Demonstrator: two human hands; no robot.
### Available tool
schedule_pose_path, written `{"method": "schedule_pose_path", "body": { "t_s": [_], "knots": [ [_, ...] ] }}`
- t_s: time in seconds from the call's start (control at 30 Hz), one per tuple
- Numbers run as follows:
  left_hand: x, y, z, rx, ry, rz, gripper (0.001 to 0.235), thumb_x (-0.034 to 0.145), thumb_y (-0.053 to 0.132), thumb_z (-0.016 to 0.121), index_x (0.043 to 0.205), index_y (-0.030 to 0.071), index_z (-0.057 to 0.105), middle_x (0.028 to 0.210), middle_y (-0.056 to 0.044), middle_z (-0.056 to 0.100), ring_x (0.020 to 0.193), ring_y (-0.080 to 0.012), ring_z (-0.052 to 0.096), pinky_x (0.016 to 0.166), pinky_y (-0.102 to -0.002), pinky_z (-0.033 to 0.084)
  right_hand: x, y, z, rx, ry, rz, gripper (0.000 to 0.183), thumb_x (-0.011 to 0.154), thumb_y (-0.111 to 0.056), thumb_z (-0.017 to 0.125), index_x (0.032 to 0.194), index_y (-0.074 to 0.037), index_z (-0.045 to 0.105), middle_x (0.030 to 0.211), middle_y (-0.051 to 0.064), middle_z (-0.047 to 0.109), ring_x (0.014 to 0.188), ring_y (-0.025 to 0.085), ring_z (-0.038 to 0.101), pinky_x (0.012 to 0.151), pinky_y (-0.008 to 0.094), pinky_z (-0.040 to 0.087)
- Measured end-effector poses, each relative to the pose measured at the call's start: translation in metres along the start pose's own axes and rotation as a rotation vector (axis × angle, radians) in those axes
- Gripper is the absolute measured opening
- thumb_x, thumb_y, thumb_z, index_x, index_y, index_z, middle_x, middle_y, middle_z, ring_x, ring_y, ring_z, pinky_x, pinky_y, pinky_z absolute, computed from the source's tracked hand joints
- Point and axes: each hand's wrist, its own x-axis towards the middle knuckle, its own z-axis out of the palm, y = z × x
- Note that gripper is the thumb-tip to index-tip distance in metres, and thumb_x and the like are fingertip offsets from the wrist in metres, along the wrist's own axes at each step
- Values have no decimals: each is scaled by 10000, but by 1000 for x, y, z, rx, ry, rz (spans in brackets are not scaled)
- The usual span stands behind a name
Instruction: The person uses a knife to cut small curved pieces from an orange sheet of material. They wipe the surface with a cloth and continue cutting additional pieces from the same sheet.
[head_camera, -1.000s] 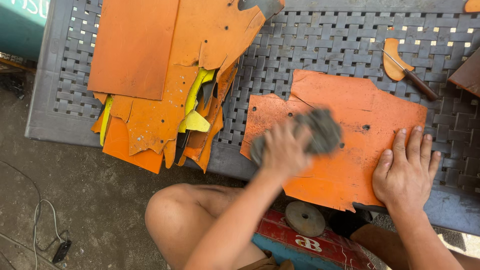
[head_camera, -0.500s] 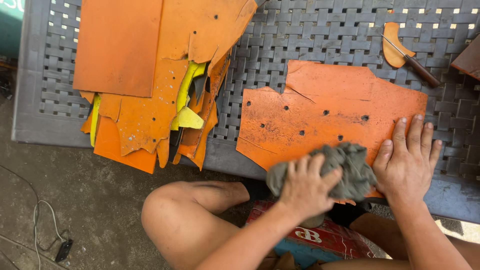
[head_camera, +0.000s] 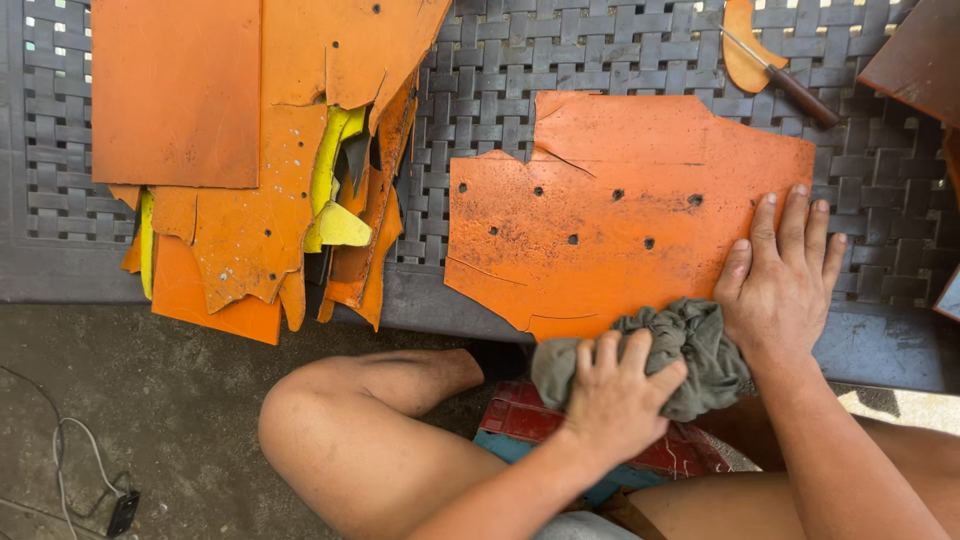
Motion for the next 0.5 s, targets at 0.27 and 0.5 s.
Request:
{"method": "schedule_pose_path", "body": {
  "t_s": [0.27,0.5],
  "knots": [
    [75,-144,-87,239,470,-558,560,803,390,786,1253,188,521,1308,-202,547,1218,-423,530,975,-623,445,-6,1,1,16,-5,4,552,1104,-230,424,1585,30,495,1703,264,342,1571,460,288,1266,622,170],
    [-23,3,-33,-35,-72,119,577,659,244,797,1224,223,680,1303,-217,556,1187,-459,542,961,-649,454,-3,-1,0,7,11,3,551,1091,-237,438,1573,21,505,1688,256,361,1553,460,311,1252,626,185]
  ]
}}
